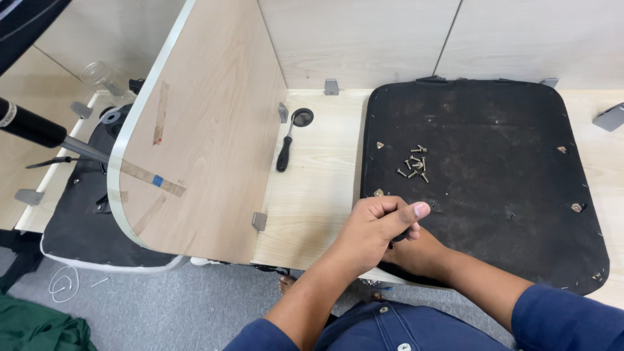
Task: The person uses a screwdriver to fasten screws into the underside of a black chair seat. They repeatedly pick up screws and tighten them into pre-drilled holes on the seat base.
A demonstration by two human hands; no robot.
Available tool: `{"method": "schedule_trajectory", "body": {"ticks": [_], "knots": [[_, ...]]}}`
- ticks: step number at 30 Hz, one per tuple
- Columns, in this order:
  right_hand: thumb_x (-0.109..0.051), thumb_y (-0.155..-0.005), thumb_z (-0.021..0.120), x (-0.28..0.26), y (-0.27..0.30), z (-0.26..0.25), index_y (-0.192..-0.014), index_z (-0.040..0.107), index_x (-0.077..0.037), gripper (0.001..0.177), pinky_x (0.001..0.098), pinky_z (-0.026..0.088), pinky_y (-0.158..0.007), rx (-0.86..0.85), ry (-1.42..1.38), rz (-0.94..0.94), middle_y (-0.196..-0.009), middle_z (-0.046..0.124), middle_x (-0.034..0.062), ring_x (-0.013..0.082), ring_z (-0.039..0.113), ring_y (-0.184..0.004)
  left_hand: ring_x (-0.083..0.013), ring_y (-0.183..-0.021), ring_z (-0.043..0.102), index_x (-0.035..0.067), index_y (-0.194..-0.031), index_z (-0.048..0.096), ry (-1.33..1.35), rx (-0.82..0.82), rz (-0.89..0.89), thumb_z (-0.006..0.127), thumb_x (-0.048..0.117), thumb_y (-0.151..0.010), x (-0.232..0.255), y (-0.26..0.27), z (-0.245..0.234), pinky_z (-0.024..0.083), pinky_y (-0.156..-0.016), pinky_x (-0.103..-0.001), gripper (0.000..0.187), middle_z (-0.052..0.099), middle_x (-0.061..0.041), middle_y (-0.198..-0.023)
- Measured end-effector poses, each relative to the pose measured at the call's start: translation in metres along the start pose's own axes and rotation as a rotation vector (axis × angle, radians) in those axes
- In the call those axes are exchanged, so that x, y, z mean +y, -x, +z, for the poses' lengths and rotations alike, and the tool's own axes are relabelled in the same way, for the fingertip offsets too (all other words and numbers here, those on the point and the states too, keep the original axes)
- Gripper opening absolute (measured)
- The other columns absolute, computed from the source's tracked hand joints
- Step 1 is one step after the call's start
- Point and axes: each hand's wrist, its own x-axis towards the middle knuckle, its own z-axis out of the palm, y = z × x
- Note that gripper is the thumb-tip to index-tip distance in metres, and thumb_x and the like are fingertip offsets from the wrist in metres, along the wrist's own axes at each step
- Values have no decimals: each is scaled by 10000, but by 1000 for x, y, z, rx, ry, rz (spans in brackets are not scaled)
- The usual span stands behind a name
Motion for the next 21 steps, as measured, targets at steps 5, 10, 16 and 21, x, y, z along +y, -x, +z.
{"method": "schedule_trajectory", "body": {"ticks": [5,10,16,21], "knots": [[-274,-868,726,6,-7,7,-1064,703,-78,278,355,539,-937,-4,268,86,-1065,753,91,214,707,-1036,-75,-636,524,87,-680,611,61,-74,4,580,469,-1016,-1,-5,-4,442,-645,-240,510,553,14,-633],[-217,-828,727,5,-5,4,-1111,665,-57,331,367,572,-874,34,-53,-42,-1052,752,111,215,729,-1007,-63,-604,471,134,-755,510,37,-35,13,641,439,-1003,-4,-6,-3,403,-602,-243,414,516,26,-624],[-226,-869,717,1,-11,-10,-1086,655,-27,301,364,582,-848,-131,-36,6,-1034,739,115,215,716,-993,-47,-619,502,137,-776,535,18,-32,36,718,425,-951,-8,-6,-6,420,-589,-220,383,581,16,-656],[-198,-849,707,0,-15,-13,-1058,687,-53,256,340,577,-881,-193,0,23,-1030,750,67,183,717,-994,-60,-627,566,80,-754,633,36,19,78,630,502,-1005,-11,-7,-9,479,-606,-203,491,614,1,-672]]}}
